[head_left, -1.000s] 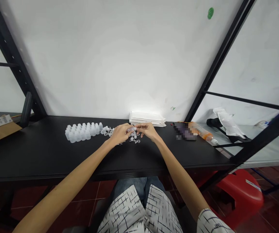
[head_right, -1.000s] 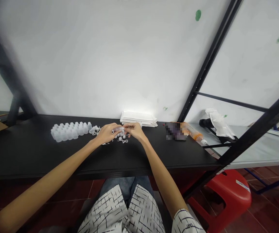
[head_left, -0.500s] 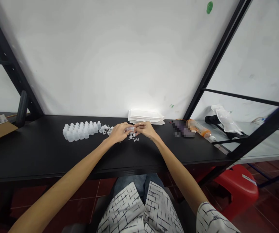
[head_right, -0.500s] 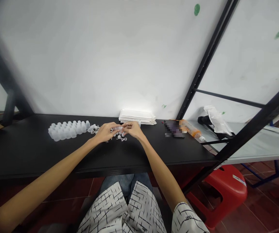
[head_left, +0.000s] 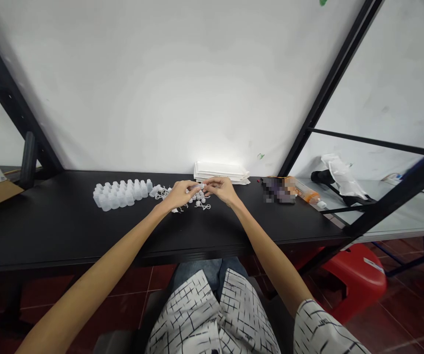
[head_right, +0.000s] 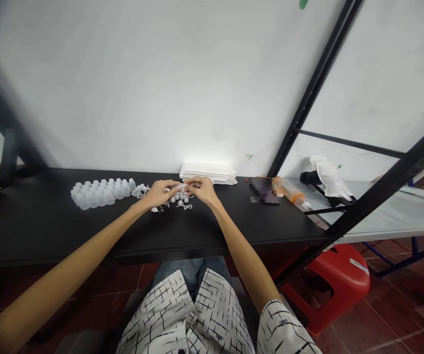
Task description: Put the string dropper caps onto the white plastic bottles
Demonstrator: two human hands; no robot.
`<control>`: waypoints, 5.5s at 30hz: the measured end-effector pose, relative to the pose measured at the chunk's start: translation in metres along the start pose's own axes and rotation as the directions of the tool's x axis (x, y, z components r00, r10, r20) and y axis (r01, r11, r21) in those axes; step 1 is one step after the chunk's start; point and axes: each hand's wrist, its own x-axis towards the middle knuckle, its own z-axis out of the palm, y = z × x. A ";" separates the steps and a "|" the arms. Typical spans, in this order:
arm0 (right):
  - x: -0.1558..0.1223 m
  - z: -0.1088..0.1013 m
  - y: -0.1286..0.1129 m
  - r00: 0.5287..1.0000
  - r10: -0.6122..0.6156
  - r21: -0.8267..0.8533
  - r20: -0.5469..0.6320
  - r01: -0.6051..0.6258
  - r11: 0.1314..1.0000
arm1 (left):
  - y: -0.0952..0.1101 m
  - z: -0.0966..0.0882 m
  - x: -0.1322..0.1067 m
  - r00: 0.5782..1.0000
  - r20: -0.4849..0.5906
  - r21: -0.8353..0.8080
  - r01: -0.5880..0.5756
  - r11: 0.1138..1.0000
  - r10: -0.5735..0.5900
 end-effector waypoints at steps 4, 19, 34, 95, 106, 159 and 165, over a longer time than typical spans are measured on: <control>-0.002 0.001 -0.002 0.999 0.031 -0.009 0.037 -0.031 0.999 | -0.004 -0.001 0.000 1.000 -0.004 -0.038 -0.023 0.999 0.023; -0.006 0.002 -0.006 0.996 0.059 0.069 0.073 -0.064 0.996 | -0.008 0.004 -0.002 0.908 -0.156 0.194 -0.357 0.914 0.388; -0.004 -0.001 -0.003 0.992 0.050 0.002 0.113 -0.050 0.999 | -0.002 0.000 0.001 0.981 -0.046 0.075 -0.183 0.980 0.186; -0.008 -0.004 -0.007 0.987 0.059 -0.877 0.149 0.104 0.468 | 0.002 -0.008 -0.003 0.998 -0.071 0.216 0.013 0.976 0.002; 0.002 -0.013 -0.005 0.996 -0.049 -0.309 -0.074 0.024 0.951 | 0.002 -0.007 -0.003 0.996 -0.082 0.195 0.058 0.979 -0.042; -0.001 -0.004 -0.002 0.994 0.097 -0.269 0.047 -0.081 0.960 | 0.007 0.003 -0.007 0.989 -0.062 0.228 -0.116 0.967 0.133; -0.002 -0.002 -0.005 0.999 0.042 -0.229 0.029 -0.034 0.973 | 0.009 0.003 -0.008 0.989 -0.055 0.249 -0.117 0.962 0.135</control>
